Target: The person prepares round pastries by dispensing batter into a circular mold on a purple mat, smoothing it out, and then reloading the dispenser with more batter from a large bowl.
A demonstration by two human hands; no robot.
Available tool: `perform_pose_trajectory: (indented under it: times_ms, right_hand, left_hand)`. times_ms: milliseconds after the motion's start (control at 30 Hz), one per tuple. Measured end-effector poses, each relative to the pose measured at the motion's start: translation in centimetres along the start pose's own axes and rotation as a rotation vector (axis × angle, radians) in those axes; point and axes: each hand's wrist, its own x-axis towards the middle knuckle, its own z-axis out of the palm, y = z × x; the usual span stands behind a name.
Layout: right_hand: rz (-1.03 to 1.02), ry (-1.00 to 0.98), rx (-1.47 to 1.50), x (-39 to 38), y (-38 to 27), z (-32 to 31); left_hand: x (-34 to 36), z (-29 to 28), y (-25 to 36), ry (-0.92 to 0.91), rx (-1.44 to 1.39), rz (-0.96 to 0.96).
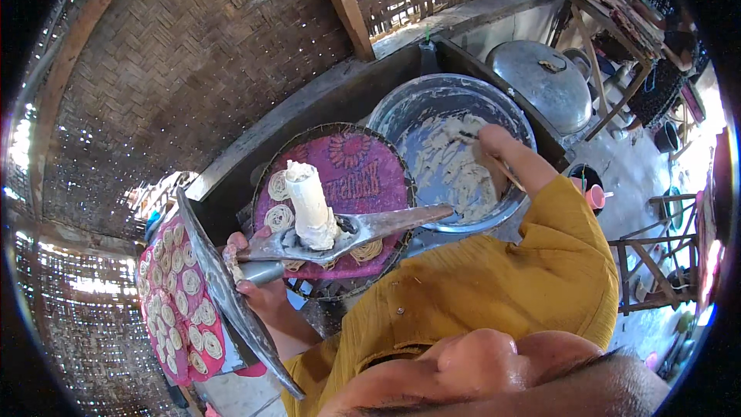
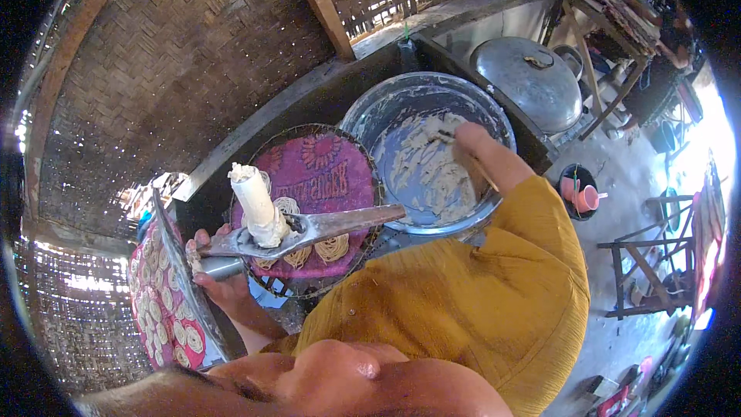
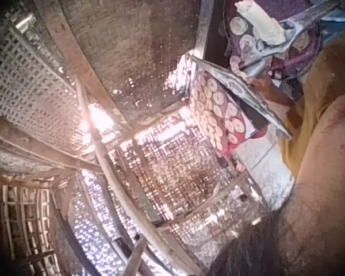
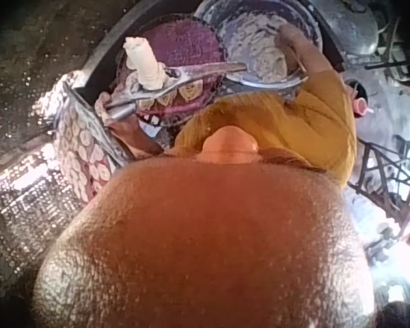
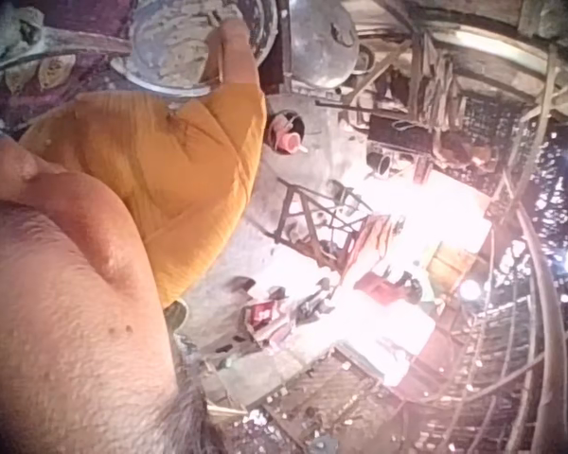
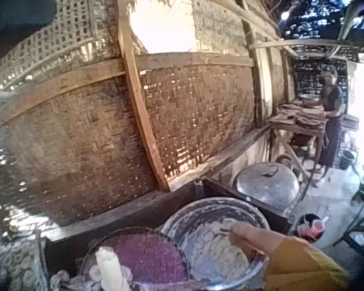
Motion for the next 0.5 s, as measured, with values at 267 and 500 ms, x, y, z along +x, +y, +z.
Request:
perform_pose_trajectory:
  times_ms: [267, 500]
  right_hand:
    - [0.001, 0.009, 0.24, -1.7, 0.6, -1.4]
    - [-0.099, -0.01, 0.888, -11.4, 5.7, -8.8]
  left_hand:
    - [1.8, 1.2, -3.4, -0.018, 0.394, -0.151]
    - [5.7, 6.0, -5.3, -0.21, 0.502, -0.013]
